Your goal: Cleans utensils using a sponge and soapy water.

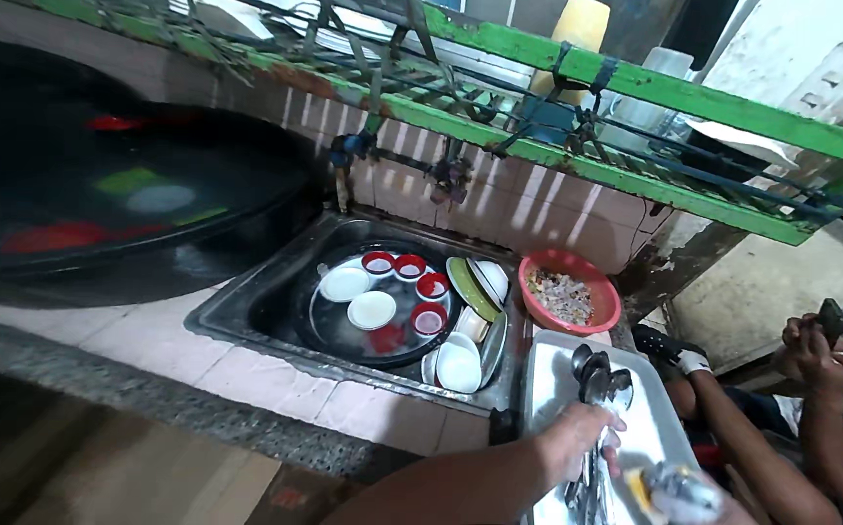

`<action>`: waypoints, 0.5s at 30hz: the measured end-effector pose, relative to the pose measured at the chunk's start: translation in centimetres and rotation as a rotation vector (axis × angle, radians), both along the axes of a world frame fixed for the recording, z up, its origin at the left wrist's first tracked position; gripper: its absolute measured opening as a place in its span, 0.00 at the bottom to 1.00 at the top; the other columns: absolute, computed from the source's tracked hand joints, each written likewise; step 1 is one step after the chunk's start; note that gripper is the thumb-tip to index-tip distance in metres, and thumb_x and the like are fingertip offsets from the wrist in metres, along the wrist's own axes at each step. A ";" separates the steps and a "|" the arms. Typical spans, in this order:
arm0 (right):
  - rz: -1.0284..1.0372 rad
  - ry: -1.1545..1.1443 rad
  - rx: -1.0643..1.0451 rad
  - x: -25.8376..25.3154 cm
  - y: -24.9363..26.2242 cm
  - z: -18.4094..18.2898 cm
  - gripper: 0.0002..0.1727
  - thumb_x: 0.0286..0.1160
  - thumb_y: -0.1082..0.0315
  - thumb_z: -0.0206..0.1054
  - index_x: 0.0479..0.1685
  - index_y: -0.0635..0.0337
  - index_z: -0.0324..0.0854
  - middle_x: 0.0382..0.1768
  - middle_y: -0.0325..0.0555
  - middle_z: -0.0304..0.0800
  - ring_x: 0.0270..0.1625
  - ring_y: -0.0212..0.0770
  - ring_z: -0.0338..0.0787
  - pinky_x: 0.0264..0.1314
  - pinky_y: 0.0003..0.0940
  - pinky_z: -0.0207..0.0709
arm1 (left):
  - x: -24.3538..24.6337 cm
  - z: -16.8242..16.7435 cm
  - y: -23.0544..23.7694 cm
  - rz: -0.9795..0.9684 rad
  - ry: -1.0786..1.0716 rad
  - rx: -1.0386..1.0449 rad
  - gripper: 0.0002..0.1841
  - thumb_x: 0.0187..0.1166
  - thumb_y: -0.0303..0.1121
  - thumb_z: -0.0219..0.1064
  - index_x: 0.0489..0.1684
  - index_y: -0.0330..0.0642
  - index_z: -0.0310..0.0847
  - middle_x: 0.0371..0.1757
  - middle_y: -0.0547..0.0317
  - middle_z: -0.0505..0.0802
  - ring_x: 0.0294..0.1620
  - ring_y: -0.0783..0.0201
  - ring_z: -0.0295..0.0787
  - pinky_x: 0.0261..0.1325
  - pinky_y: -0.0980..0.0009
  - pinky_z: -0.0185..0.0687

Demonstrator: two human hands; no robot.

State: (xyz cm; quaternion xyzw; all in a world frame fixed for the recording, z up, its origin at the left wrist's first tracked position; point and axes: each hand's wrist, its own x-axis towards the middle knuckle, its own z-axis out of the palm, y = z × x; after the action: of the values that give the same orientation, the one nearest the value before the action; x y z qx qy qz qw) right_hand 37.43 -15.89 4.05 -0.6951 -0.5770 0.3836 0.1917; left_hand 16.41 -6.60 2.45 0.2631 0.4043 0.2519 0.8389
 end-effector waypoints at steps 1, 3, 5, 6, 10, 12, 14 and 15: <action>-0.138 0.072 0.050 -0.9 0.5 1.4 0.40 0.62 0.56 0.81 0.73 0.69 0.73 0.59 0.55 0.88 0.58 0.43 0.90 0.64 0.45 0.85 | 0.1 0.2 -0.3 -0.038 0.028 0.019 0.08 0.88 0.35 0.58 0.50 0.41 0.80 0.24 0.64 0.82 0.20 0.68 0.81 0.29 0.71 0.83; -0.330 0.187 0.130 -3.5 1.7 3.4 0.36 0.61 0.65 0.79 0.73 0.66 0.73 0.56 0.51 0.89 0.54 0.39 0.91 0.58 0.41 0.87 | 0.3 0.5 -0.9 -0.131 0.085 0.046 0.06 0.87 0.33 0.57 0.44 0.42 0.76 0.25 0.64 0.84 0.21 0.68 0.83 0.29 0.71 0.84; -0.437 0.238 0.208 -5.6 2.0 3.5 0.30 0.61 0.74 0.77 0.68 0.68 0.76 0.53 0.53 0.90 0.52 0.40 0.91 0.56 0.42 0.86 | 0.5 0.5 -1.4 -0.179 0.107 0.062 0.06 0.86 0.33 0.59 0.44 0.40 0.77 0.26 0.63 0.85 0.22 0.68 0.85 0.30 0.72 0.85; -0.489 0.266 0.256 -5.9 2.1 2.8 0.30 0.61 0.77 0.77 0.67 0.69 0.76 0.51 0.54 0.90 0.50 0.40 0.91 0.54 0.42 0.87 | 0.5 0.4 -1.4 -0.167 0.092 0.062 0.07 0.87 0.33 0.60 0.45 0.40 0.77 0.26 0.63 0.86 0.22 0.68 0.86 0.30 0.71 0.86; -0.629 0.421 0.383 -5.6 2.0 0.6 0.30 0.66 0.79 0.71 0.71 0.71 0.69 0.47 0.51 0.88 0.41 0.35 0.91 0.43 0.35 0.89 | 0.2 -0.1 -1.1 -0.039 0.072 0.051 0.10 0.86 0.35 0.63 0.52 0.37 0.76 0.29 0.58 0.88 0.25 0.64 0.88 0.32 0.68 0.88; -0.629 0.520 0.408 -5.7 1.9 0.5 0.29 0.70 0.78 0.69 0.73 0.70 0.67 0.46 0.49 0.88 0.39 0.34 0.91 0.41 0.33 0.89 | 0.3 0.1 -1.0 -0.010 0.120 0.038 0.12 0.84 0.35 0.67 0.52 0.36 0.77 0.28 0.57 0.88 0.24 0.64 0.88 0.31 0.69 0.87; -0.568 0.579 0.414 -5.9 1.7 0.5 0.28 0.70 0.76 0.68 0.72 0.70 0.67 0.45 0.48 0.89 0.39 0.34 0.92 0.41 0.34 0.91 | 0.3 0.2 -1.0 -0.007 0.151 0.053 0.10 0.83 0.34 0.68 0.49 0.37 0.76 0.24 0.60 0.86 0.20 0.66 0.86 0.27 0.71 0.85; -0.519 0.551 0.391 -6.1 1.5 0.8 0.29 0.68 0.76 0.69 0.71 0.71 0.67 0.46 0.49 0.89 0.41 0.35 0.92 0.43 0.35 0.91 | 0.3 0.1 -1.1 -0.021 0.168 0.070 0.10 0.82 0.33 0.68 0.48 0.37 0.76 0.23 0.60 0.85 0.19 0.67 0.85 0.26 0.72 0.84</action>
State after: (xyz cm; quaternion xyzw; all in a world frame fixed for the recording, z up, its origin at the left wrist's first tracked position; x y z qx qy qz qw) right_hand 31.37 -14.35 4.82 -0.6395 -0.3718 0.3775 0.5570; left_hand 16.72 -7.67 2.59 0.3167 0.4615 0.2342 0.7949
